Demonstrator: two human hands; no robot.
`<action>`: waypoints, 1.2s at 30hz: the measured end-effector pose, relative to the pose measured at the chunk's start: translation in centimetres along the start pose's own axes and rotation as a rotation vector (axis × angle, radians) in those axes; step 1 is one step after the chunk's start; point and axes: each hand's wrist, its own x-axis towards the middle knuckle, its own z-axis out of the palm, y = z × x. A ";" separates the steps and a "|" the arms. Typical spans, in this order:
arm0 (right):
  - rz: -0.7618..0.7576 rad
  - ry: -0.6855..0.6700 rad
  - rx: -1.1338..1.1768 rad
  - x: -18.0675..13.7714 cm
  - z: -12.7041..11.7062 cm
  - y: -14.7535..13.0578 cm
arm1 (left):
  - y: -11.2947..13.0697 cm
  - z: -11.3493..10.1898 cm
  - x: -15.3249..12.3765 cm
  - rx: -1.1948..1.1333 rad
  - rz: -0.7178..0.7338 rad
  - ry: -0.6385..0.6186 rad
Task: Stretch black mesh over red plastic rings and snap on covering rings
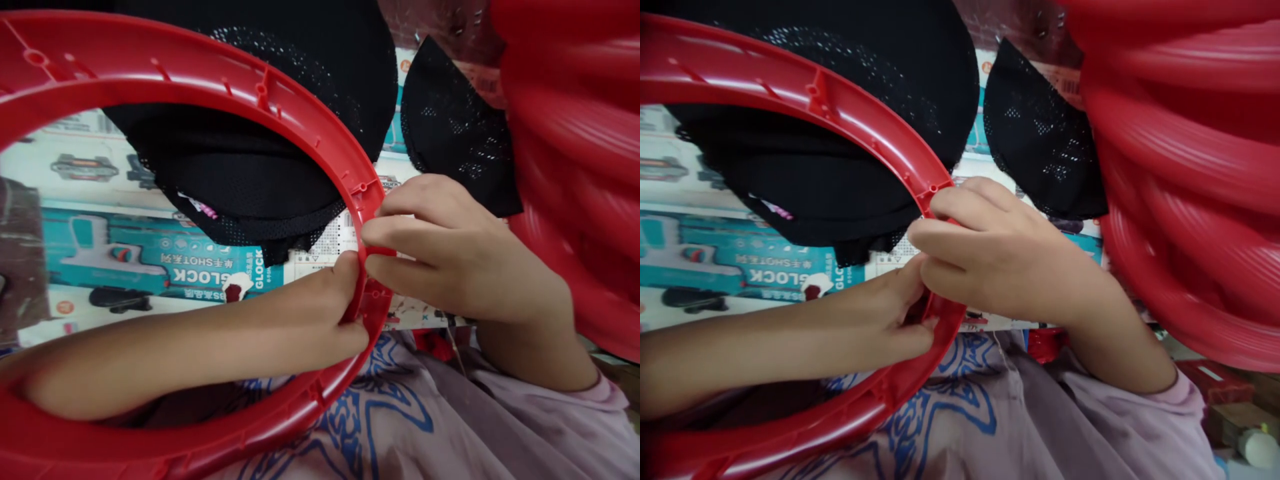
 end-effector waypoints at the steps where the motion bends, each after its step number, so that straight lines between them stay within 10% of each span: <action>1: -0.003 -0.011 -0.005 0.0 0.0 0.0 | 0.0 0.0 0.0 -0.002 0.007 0.004; 36: 0.225 -0.069 0.437 -0.5 0.3 -1.0 | -0.8 0.3 0.7 -0.162 0.109 0.071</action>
